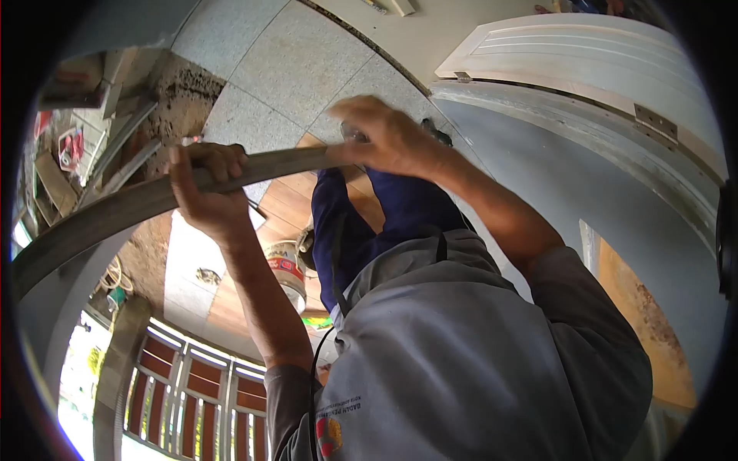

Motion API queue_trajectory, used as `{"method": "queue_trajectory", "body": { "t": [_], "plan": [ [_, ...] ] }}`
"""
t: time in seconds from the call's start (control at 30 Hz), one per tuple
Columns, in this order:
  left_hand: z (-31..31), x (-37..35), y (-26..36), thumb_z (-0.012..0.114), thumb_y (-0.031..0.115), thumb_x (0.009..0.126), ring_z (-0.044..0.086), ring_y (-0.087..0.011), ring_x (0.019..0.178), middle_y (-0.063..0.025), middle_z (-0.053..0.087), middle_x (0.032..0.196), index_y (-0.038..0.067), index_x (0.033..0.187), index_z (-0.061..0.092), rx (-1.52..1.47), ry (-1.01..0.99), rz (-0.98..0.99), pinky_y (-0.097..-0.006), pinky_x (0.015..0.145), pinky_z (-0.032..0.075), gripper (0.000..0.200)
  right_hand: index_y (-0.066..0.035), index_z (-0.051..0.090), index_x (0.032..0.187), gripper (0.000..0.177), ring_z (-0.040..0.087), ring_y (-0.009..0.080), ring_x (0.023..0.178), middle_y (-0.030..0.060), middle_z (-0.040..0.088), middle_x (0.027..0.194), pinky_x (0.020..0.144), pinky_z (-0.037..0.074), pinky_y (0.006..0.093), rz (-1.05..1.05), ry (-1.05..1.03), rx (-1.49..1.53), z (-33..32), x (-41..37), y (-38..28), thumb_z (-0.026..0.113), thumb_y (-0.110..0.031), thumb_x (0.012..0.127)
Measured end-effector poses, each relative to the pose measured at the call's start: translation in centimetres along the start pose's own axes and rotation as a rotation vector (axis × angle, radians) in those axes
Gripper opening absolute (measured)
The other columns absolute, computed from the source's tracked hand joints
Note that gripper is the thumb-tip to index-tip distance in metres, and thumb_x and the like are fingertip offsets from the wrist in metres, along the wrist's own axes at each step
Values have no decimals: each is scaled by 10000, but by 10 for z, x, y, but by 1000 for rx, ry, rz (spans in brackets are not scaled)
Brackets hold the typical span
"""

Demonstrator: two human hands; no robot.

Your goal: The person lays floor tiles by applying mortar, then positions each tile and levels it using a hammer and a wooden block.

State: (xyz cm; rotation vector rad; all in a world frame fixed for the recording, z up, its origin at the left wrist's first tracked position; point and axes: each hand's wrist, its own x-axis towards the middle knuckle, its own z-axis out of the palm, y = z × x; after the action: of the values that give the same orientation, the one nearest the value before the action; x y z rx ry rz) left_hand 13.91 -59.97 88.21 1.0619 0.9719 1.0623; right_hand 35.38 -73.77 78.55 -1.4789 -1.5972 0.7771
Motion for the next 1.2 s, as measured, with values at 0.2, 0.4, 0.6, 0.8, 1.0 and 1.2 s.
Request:
{"method": "queue_trajectory", "body": {
  "t": [0.2,0.4,0.6,0.8,1.0,1.2],
  "plan": [
    [6,-9,-28,487,389,1064,502,-218,588,-71,480,618,30,864,590,-195,-290,-87,-411,640,478,423,-36,628,1191,486,681,364,931,156,687,950,830,524,465,153,-137,132,33,9,-32,808,-320,841],
    [8,-7,-32,619,348,1003,707,-317,900,-165,663,903,-89,1310,540,-116,-329,-168,-440,870,559,539,30,648,1084,383,681,383,929,225,672,986,814,530,437,260,112,193,54,-53,-17,771,-272,883],
    [-2,29,-64,632,327,978,715,-323,953,-181,708,929,-83,1327,498,22,-320,-513,-490,931,573,555,46,625,1224,470,662,411,1096,259,674,1169,940,523,450,591,195,-62,56,-150,22,703,-316,935],
    [19,33,-185,594,263,943,687,-363,1039,-260,720,1029,-37,1259,518,-204,-346,-796,-481,948,529,442,32,590,1315,513,660,413,1145,279,665,1240,969,523,458,588,131,-112,47,-140,71,683,-319,952],
    [65,6,-299,592,262,931,637,-364,1157,-280,679,1175,-96,1431,375,-286,-396,-1029,-499,1017,478,652,14,641,1072,363,708,428,854,234,715,923,779,569,489,718,-99,-264,42,-115,148,667,-317,925],
    [94,-7,-411,599,307,946,521,-358,1327,-250,541,1437,-25,1589,226,-201,-423,-1144,-552,1099,409,814,-13,660,902,275,716,398,746,213,704,772,701,575,508,822,-376,-586,45,-139,231,633,-286,898]
  ]
}}
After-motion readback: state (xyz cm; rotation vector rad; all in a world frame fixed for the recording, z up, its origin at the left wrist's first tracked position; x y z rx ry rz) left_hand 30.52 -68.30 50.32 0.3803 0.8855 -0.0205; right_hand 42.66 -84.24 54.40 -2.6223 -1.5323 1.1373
